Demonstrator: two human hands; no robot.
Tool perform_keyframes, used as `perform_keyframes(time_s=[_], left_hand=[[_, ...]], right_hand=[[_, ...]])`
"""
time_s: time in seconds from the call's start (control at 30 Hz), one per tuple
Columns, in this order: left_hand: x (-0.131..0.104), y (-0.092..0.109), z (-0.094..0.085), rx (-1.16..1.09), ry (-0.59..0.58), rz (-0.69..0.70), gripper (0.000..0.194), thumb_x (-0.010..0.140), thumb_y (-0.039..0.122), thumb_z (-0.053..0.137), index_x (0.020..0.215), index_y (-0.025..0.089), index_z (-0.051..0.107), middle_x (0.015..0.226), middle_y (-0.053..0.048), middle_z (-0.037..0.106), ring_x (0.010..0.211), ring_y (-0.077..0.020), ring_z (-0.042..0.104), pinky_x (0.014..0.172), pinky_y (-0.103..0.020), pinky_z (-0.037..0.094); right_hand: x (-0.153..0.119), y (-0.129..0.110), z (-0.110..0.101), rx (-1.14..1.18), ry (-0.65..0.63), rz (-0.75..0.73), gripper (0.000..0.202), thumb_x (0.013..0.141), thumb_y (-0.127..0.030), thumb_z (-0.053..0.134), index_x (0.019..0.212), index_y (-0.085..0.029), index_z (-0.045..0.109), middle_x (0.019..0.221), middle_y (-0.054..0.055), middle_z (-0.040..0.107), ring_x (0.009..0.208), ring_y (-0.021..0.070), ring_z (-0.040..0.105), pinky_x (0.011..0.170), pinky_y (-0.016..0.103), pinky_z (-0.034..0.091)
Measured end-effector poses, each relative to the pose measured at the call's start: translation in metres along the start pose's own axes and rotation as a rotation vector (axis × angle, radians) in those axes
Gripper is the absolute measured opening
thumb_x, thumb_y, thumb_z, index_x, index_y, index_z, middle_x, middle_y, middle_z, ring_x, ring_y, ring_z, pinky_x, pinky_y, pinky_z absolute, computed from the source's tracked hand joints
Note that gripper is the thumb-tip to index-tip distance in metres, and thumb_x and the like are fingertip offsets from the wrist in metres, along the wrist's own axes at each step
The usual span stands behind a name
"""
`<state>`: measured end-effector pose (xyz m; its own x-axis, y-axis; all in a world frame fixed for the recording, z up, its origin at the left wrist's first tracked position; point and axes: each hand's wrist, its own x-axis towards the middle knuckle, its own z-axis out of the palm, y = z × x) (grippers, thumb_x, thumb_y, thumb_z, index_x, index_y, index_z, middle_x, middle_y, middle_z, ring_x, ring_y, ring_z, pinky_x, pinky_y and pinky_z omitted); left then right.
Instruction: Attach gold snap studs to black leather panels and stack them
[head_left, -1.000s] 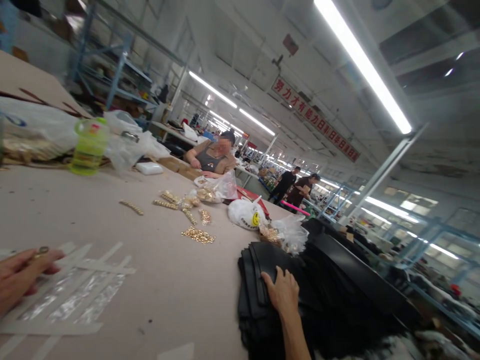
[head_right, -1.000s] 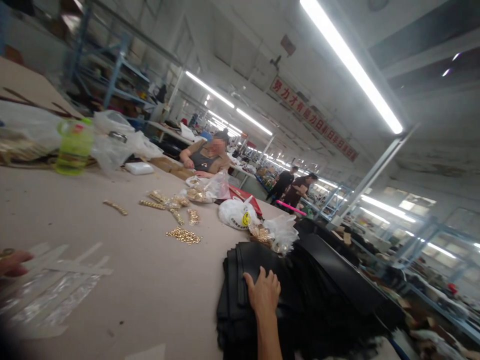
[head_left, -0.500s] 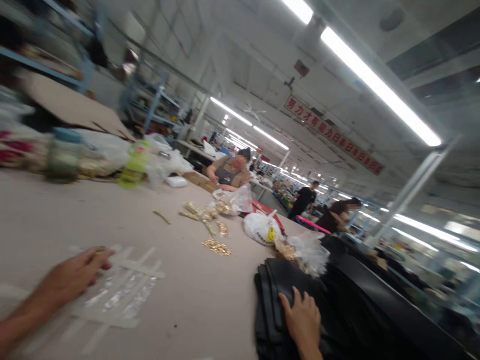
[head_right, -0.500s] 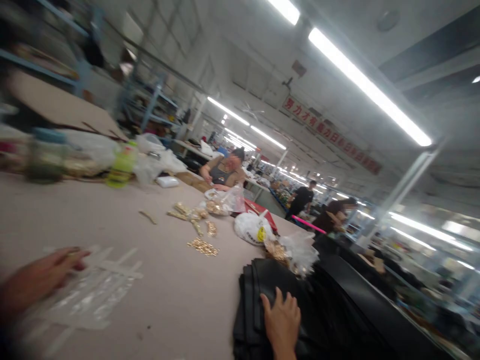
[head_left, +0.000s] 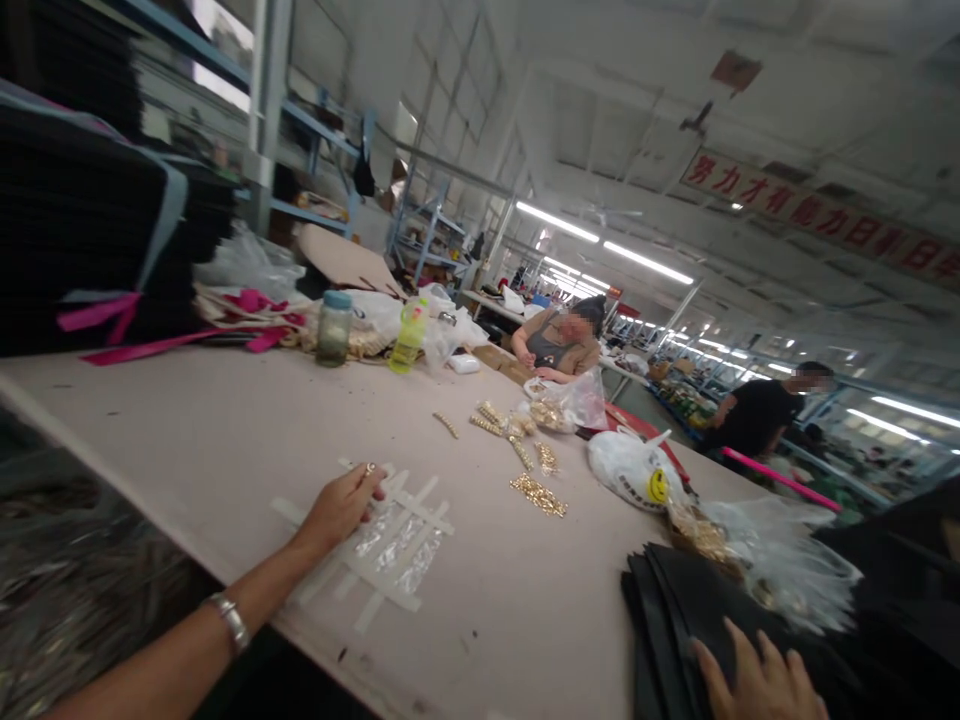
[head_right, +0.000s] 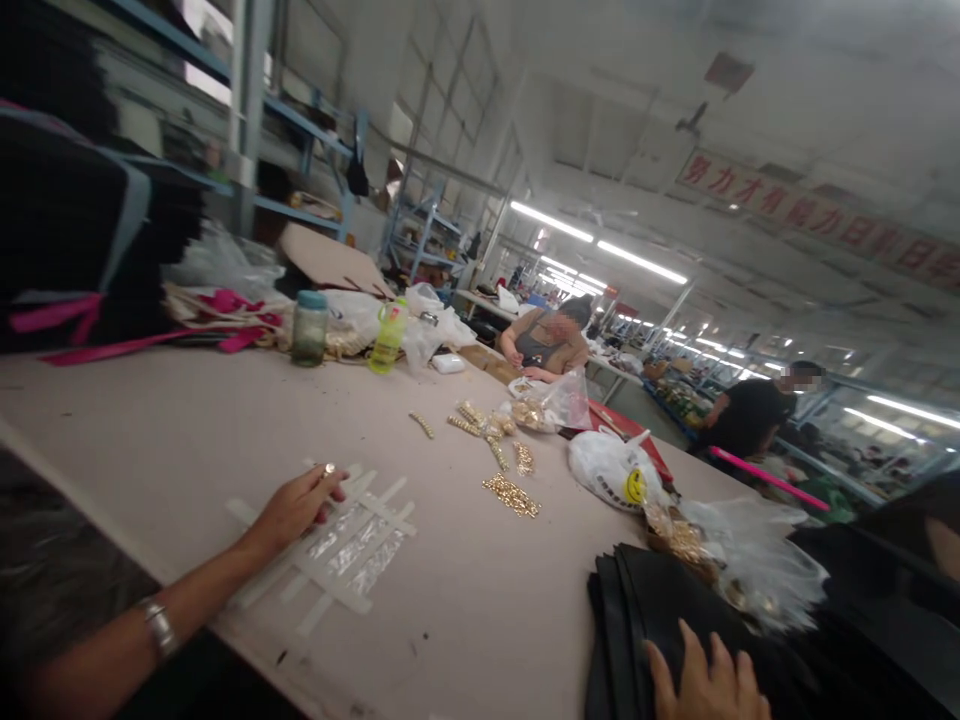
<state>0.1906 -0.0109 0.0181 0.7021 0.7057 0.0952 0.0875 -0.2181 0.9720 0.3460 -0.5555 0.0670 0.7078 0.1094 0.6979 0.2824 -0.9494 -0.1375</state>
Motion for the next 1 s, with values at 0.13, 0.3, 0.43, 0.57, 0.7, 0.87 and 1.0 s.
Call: perform_keyframes(time_s=[0.13, 0.3, 0.43, 0.57, 0.7, 0.87, 1.0], left_hand=[[0.003, -0.002, -0.001, -0.137, -0.019, -0.027, 0.06, 0.076, 0.072, 0.05, 0.096, 0.017, 0.063, 0.076, -0.005, 0.07, 0.058, -0.0192, 0.065, 0.055, -0.031, 0.053], [0.002, 0.0, 0.0, -0.285, -0.05, -0.029, 0.069, 0.073, 0.08, 0.055, 0.099, 0.016, 0.064, 0.093, -0.015, 0.077, 0.079, -0.028, 0.074, 0.074, -0.041, 0.058], [-0.005, 0.003, -0.003, -0.363, -0.079, 0.002, 0.068, 0.077, 0.078, 0.054, 0.105, 0.017, 0.066, 0.108, -0.016, 0.077, 0.108, -0.0317, 0.07, 0.094, -0.046, 0.054], [-0.007, 0.001, -0.005, -0.406, -0.105, 0.018, 0.065, 0.08, 0.076, 0.054, 0.104, 0.017, 0.066, 0.117, -0.017, 0.074, 0.118, -0.0325, 0.065, 0.102, -0.047, 0.051], [-0.005, -0.004, -0.003, -0.392, -0.123, 0.035, 0.068, 0.083, 0.076, 0.051, 0.111, 0.016, 0.065, 0.124, -0.018, 0.071, 0.123, -0.0323, 0.062, 0.11, -0.046, 0.044], [-0.004, -0.007, -0.001, -0.308, -0.051, 0.029, 0.078, 0.086, 0.07, 0.053, 0.139, 0.013, 0.052, 0.146, -0.017, 0.055, 0.137, -0.0318, 0.049, 0.118, -0.045, 0.034], [-0.007, -0.006, 0.0, -0.231, -0.052, 0.014, 0.065, 0.088, 0.065, 0.054, 0.132, 0.017, 0.06, 0.133, -0.014, 0.067, 0.123, -0.0323, 0.062, 0.105, -0.043, 0.048]], right_hand=[[-0.001, -0.096, 0.009, 0.443, -0.224, -0.013, 0.056, 0.082, -0.062, 0.053, 0.112, -0.019, 0.073, 0.114, 0.017, 0.073, 0.109, 0.0363, 0.067, 0.097, 0.052, 0.053], [-0.019, -0.267, 0.043, 0.961, -0.67, -0.147, 0.037, 0.087, -0.039, 0.057, 0.112, -0.018, 0.073, 0.106, 0.01, 0.077, 0.093, 0.0242, 0.072, 0.08, 0.034, 0.058], [-0.032, -0.371, 0.069, 1.09, -0.809, -0.242, 0.036, 0.083, -0.026, 0.059, 0.115, -0.016, 0.072, 0.108, 0.01, 0.076, 0.09, 0.0215, 0.071, 0.081, 0.032, 0.055], [-0.043, -0.427, 0.081, 1.038, -0.798, -0.406, 0.023, 0.083, -0.022, 0.06, 0.101, -0.021, 0.074, 0.094, 0.005, 0.077, 0.08, 0.0189, 0.068, 0.074, 0.028, 0.049], [-0.048, -0.446, 0.089, 0.937, -0.74, -0.399, 0.02, 0.087, -0.025, 0.055, 0.084, -0.02, 0.073, 0.075, 0.002, 0.073, 0.067, 0.0167, 0.062, 0.063, 0.026, 0.041], [-0.026, -0.437, 0.106, 0.982, -0.841, -0.274, 0.028, 0.087, -0.035, 0.053, 0.078, -0.018, 0.074, 0.068, -0.001, 0.07, 0.064, 0.014, 0.06, 0.058, 0.022, 0.04], [0.027, -0.414, 0.132, 0.872, -0.819, -0.166, 0.037, 0.086, -0.043, 0.051, 0.074, -0.016, 0.073, 0.063, 0.002, 0.069, 0.061, 0.0168, 0.061, 0.058, 0.024, 0.042]])
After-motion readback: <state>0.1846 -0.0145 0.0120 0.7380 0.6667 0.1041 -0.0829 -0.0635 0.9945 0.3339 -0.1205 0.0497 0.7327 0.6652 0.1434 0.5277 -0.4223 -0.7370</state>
